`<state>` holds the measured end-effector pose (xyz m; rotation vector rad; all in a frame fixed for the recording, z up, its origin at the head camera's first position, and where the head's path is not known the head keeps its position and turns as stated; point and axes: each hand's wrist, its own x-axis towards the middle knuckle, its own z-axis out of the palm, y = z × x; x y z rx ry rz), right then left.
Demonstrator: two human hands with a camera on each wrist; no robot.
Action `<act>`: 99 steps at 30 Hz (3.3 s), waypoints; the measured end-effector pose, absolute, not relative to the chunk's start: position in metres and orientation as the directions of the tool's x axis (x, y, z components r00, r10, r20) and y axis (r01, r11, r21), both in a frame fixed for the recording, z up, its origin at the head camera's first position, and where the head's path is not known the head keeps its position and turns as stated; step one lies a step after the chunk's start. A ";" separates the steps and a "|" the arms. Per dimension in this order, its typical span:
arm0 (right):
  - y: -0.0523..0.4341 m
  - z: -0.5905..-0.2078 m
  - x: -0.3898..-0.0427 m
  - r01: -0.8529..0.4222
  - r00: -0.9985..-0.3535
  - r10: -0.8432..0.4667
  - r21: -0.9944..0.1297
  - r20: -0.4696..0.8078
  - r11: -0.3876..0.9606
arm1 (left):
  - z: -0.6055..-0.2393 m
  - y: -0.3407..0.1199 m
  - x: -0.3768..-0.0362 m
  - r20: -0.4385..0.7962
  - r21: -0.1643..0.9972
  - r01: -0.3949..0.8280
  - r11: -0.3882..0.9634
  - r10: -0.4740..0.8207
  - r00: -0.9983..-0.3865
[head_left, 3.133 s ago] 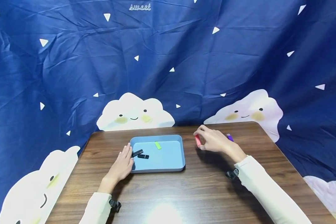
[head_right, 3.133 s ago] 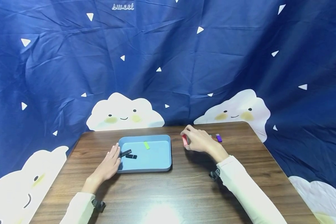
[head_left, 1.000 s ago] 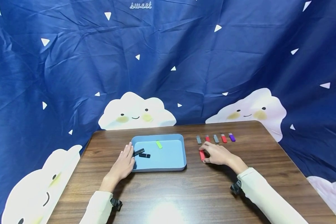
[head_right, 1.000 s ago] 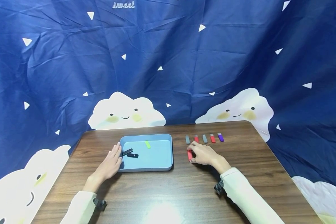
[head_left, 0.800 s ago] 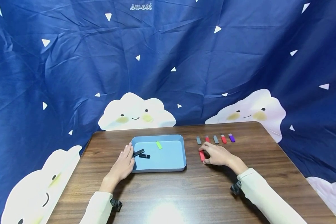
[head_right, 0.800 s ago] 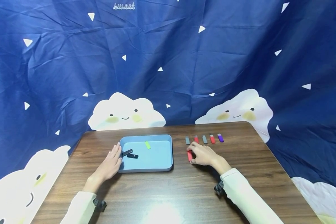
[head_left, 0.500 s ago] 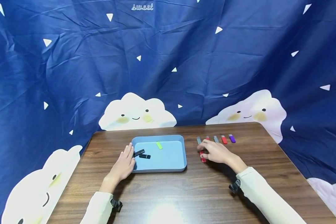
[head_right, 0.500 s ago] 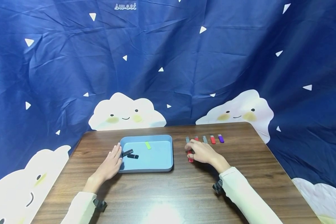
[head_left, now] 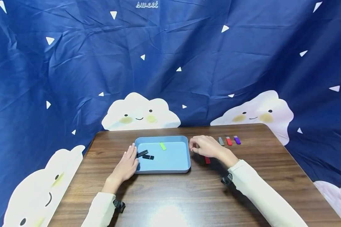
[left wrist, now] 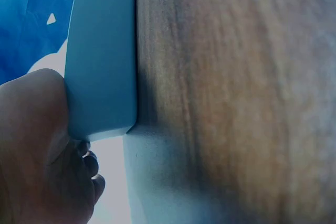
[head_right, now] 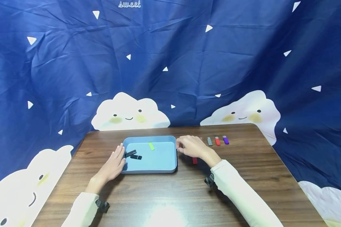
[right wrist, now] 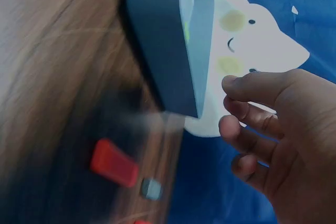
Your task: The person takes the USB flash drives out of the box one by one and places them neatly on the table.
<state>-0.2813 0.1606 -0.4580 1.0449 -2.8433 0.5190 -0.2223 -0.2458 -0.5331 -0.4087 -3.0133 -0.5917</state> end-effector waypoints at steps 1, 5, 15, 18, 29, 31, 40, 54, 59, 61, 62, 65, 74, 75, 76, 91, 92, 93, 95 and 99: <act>0.156 -0.457 -0.282 -0.649 -0.759 -0.625 -0.281 0.181 0.707 | -0.533 -0.246 -0.222 0.092 0.369 0.266 0.890 0.250 -0.964; 0.138 -0.453 -0.288 -0.679 -0.733 -0.656 -0.256 0.182 0.688 | -0.533 -0.248 -0.221 0.093 0.385 0.268 0.883 0.251 -0.963; 0.094 -0.444 -0.296 -0.734 -0.675 -0.722 -0.229 0.153 0.639 | -0.531 -0.248 -0.220 0.097 0.408 0.279 0.869 0.263 -0.960; 0.082 -0.440 -0.298 -0.747 -0.660 -0.737 -0.219 0.143 0.627 | -0.531 -0.247 -0.220 0.094 0.398 0.279 0.874 0.263 -0.960; 0.044 -0.436 -0.310 -0.789 -0.610 -0.784 -0.187 0.118 0.585 | -0.533 -0.247 -0.220 0.112 0.384 0.286 0.878 0.263 -0.958; 0.037 -0.436 -0.312 -0.793 -0.604 -0.788 -0.185 0.115 0.581 | -0.533 -0.247 -0.219 0.124 0.387 0.292 0.875 0.265 -0.956; 0.011 -0.439 -0.324 -0.792 -0.602 -0.793 -0.197 0.093 0.578 | -0.544 -0.252 -0.225 0.154 0.386 0.314 0.867 0.275 -0.949; -0.022 -0.454 -0.338 -0.771 -0.624 -0.780 -0.202 0.050 0.604 | -0.538 -0.249 -0.223 0.132 0.380 0.290 0.878 0.259 -0.957; -0.033 -0.461 -0.339 -0.769 -0.624 -0.781 -0.198 0.027 0.608 | -0.532 -0.247 -0.220 0.109 0.365 0.269 0.891 0.246 -0.963; -0.037 -0.463 -0.339 -0.768 -0.625 -0.780 -0.198 0.022 0.610 | -0.531 -0.247 -0.220 0.109 0.362 0.268 0.893 0.245 -0.964; -0.038 -0.465 -0.339 -0.766 -0.627 -0.779 -0.199 0.019 0.612 | -0.531 -0.247 -0.220 0.110 0.364 0.268 0.892 0.245 -0.963; -0.043 -0.468 -0.338 -0.750 -0.643 -0.766 -0.209 0.010 0.627 | -0.531 -0.247 -0.220 0.112 0.360 0.271 0.893 0.247 -0.963; -0.052 -0.481 -0.335 -0.722 -0.667 -0.745 -0.226 -0.024 0.654 | -0.535 -0.247 -0.221 0.106 0.359 0.268 0.894 0.246 -0.964; -0.053 -0.482 -0.335 -0.721 -0.667 -0.744 -0.223 -0.034 0.656 | -0.535 -0.247 -0.221 0.106 0.360 0.268 0.894 0.246 -0.963; -0.053 -0.484 -0.334 -0.723 -0.665 -0.745 -0.213 -0.044 0.658 | -0.535 -0.247 -0.221 0.108 0.363 0.269 0.892 0.247 -0.963; -0.045 -0.492 -0.328 -0.706 -0.686 -0.723 -0.168 -0.080 0.688 | -0.535 -0.247 -0.221 0.091 0.360 0.264 0.895 0.248 -0.964; -0.044 -0.493 -0.328 -0.704 -0.688 -0.722 -0.168 -0.077 0.690 | -0.535 -0.247 -0.221 0.086 0.362 0.261 0.895 0.246 -0.965; -0.043 -0.494 -0.329 -0.705 -0.688 -0.722 -0.168 -0.072 0.689 | -0.535 -0.247 -0.221 0.087 0.362 0.261 0.895 0.246 -0.965; -0.041 -0.495 -0.329 -0.715 -0.682 -0.729 -0.161 -0.055 0.681 | -0.535 -0.247 -0.221 0.093 0.361 0.264 0.894 0.247 -0.965; -0.034 -0.498 -0.332 -0.731 -0.670 -0.742 -0.153 -0.022 0.665 | -0.536 -0.248 -0.221 0.107 0.357 0.270 0.894 0.248 -0.963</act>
